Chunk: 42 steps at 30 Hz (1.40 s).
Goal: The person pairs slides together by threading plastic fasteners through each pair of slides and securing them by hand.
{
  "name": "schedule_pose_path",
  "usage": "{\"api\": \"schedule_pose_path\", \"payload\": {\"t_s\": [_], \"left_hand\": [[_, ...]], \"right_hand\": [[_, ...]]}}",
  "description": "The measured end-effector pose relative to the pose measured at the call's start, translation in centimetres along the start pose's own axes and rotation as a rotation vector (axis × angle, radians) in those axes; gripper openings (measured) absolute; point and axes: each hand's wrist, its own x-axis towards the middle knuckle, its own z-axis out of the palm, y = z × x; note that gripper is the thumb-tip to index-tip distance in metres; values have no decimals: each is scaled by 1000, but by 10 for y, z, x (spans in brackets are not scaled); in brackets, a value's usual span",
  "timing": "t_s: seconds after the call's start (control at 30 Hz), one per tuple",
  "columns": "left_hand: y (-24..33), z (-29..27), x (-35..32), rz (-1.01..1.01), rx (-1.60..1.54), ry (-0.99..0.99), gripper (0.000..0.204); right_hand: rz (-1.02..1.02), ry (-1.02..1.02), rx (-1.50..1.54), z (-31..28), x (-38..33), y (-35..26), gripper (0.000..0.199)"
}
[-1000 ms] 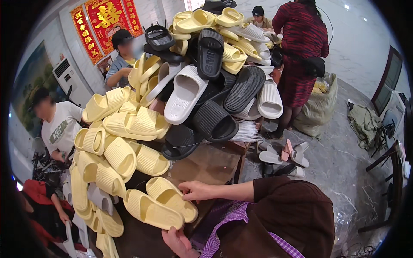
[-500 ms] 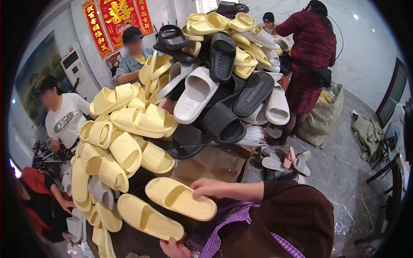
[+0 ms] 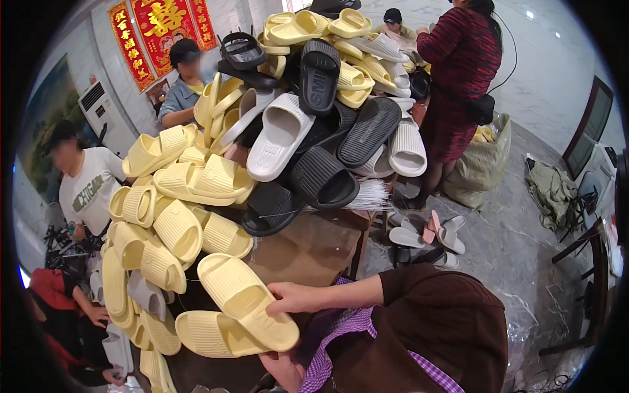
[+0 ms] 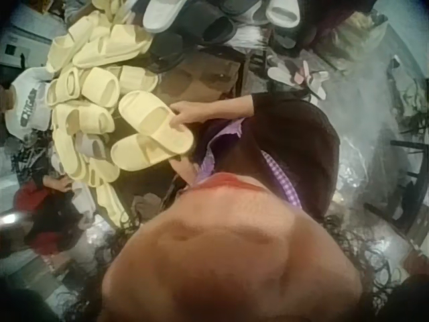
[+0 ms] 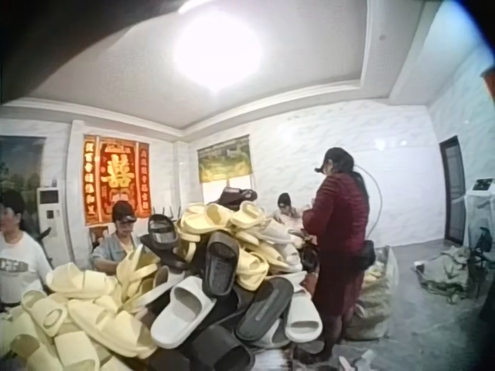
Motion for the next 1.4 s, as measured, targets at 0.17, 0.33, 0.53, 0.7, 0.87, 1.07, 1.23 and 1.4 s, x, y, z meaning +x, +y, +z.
{"api": "schedule_pose_path", "payload": {"t_s": [0.17, 0.33, 0.53, 0.7, 0.87, 1.07, 1.23, 1.4], "left_hand": [[19, -5, -2, -234, 430, 16, 46], [18, 4, 8, -79, -179, -263, 55], [4, 2, 26, 183, -118, -98, 53], [14, 0, 27, 251, -17, -56, 60], [25, 15, 27, 298, 129, -120, 47], [25, -4, 36, 245, 482, 25, 38], [32, 3, 33, 135, 527, 57, 31], [31, 22, 42, 140, 496, 66, 27]], "right_hand": [[15, -15, 179, -4, -2, 0, 44], [-112, 24, 21, -15, 1, -4, 47], [-189, -100, -206, -7, -17, -27, 53], [-270, -154, -165, -5, -20, -19, 55], [-199, -46, -155, -49, -19, -45, 49], [-337, 217, -201, -144, -16, -168, 39], [-481, 495, -61, -244, 27, -272, 26], [-556, 748, -61, -367, 86, -384, 43]]}}
